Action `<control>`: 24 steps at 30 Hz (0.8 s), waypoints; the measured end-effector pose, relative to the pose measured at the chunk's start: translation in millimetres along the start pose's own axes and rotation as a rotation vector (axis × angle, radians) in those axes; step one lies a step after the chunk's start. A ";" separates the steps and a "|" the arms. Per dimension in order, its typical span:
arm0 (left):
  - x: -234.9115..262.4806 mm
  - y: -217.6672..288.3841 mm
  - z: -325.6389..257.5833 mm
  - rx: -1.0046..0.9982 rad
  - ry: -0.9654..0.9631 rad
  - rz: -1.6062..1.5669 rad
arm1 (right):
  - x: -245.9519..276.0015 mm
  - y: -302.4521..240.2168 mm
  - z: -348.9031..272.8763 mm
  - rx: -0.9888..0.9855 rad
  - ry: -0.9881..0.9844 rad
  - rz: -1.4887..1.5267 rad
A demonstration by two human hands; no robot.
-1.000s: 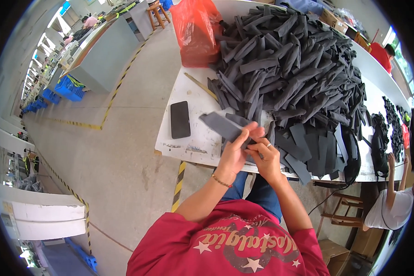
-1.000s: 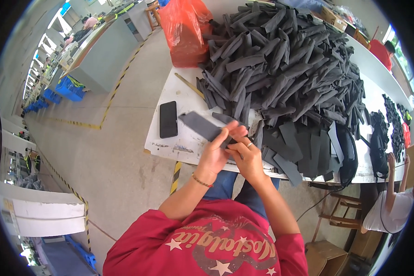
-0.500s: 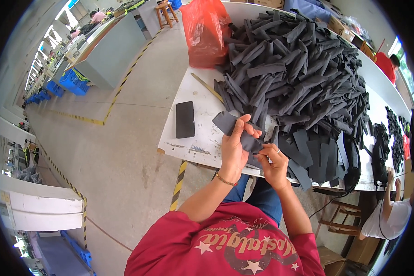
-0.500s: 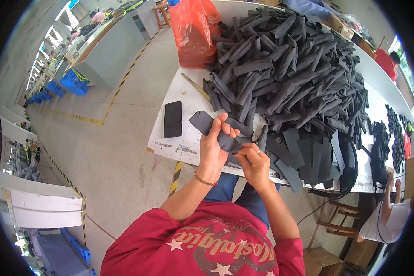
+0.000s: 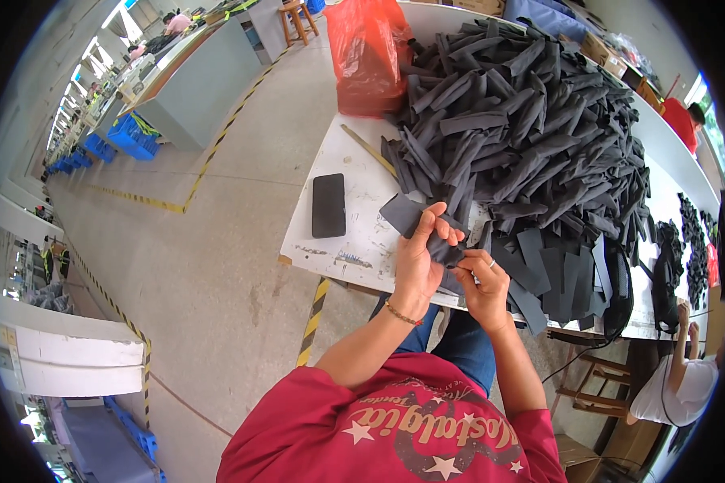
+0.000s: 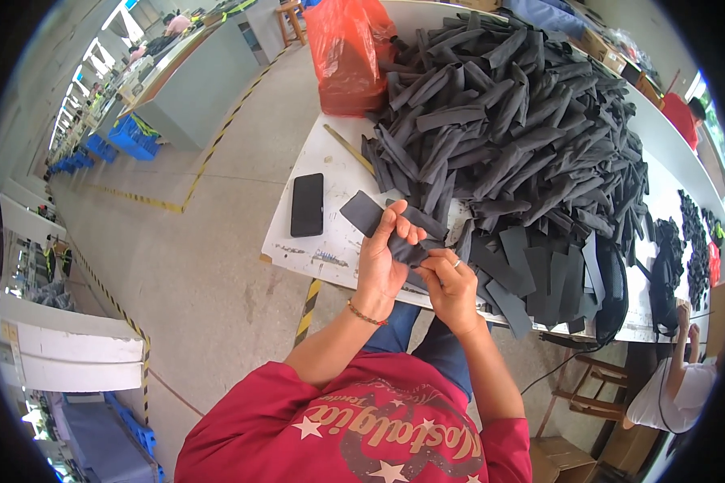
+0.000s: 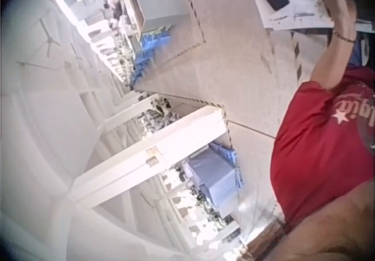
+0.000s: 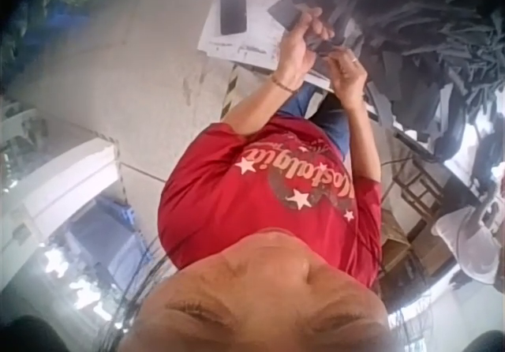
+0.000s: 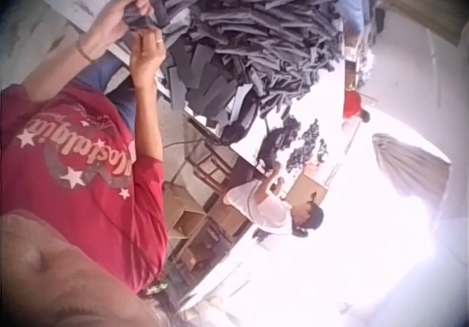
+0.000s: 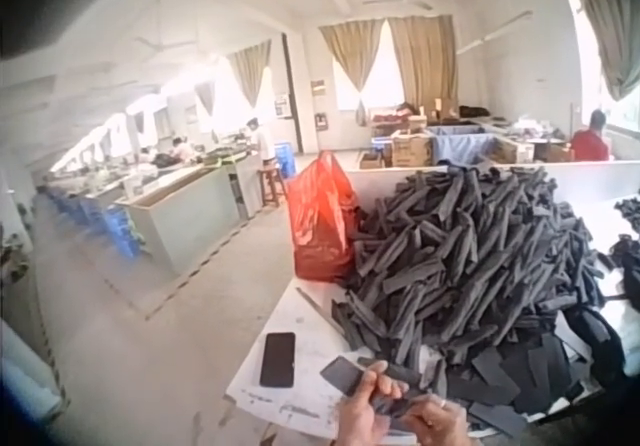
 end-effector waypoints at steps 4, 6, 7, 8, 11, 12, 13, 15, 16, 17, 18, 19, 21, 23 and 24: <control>3.8 -1.8 -0.6 0.013 0.049 -0.013 | -1.3 2.4 -1.4 0.014 0.001 -0.034; 3.2 -1.6 -0.2 0.011 0.055 -0.026 | -1.8 4.2 -1.8 0.007 -0.011 -0.025; 3.0 -1.3 -0.2 0.010 0.060 -0.038 | -2.6 4.6 -1.8 0.007 -0.011 -0.025; 2.5 -1.4 -0.2 0.010 0.060 -0.038 | -3.0 3.4 -1.4 0.034 0.003 -0.029; 1.7 -2.2 0.7 -0.019 0.052 -0.033 | -3.6 4.4 -1.7 0.052 0.014 -0.028; 3.2 -3.2 0.8 -0.022 0.065 -0.036 | -4.0 5.5 -2.0 0.041 0.013 -0.023; 4.6 -4.1 1.1 -0.025 0.079 -0.039 | -4.4 6.1 -2.4 0.041 0.013 -0.022; 5.1 -5.5 1.1 -0.027 0.078 -0.039 | -5.2 7.5 -3.4 0.031 0.010 -0.021; 5.2 -5.7 0.8 -0.028 0.077 -0.040 | -5.2 7.2 -3.3 0.031 0.009 -0.020; 5.4 -5.8 0.7 -0.029 0.077 -0.040 | -5.0 6.4 -2.7 0.036 0.011 -0.020; 5.3 -5.8 1.0 -0.027 0.076 -0.047 | -4.8 5.9 -2.0 0.041 0.014 -0.020; 5.2 -5.8 1.2 -0.026 0.074 -0.054 | -5.0 6.1 -1.5 0.042 0.013 -0.019; 5.1 -5.6 1.5 -0.025 0.074 -0.053 | -5.4 6.1 -1.0 0.059 0.010 -0.035; 4.6 -5.5 2.0 -0.022 0.074 -0.051 | -5.0 8.0 -1.3 0.044 0.005 -0.038; 4.9 -5.7 2.0 -0.019 0.071 -0.045 | -5.2 9.2 -1.6 0.027 -0.001 -0.039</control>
Point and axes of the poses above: each hand's wrist, its own z-axis towards the middle knuckle, its own x-axis out of the back of the hand, y = z × x, the point moved 6 cm from there along z, towards the middle knuckle, and after that the axes turned 10 degrees about y, right-handed, at the moved point
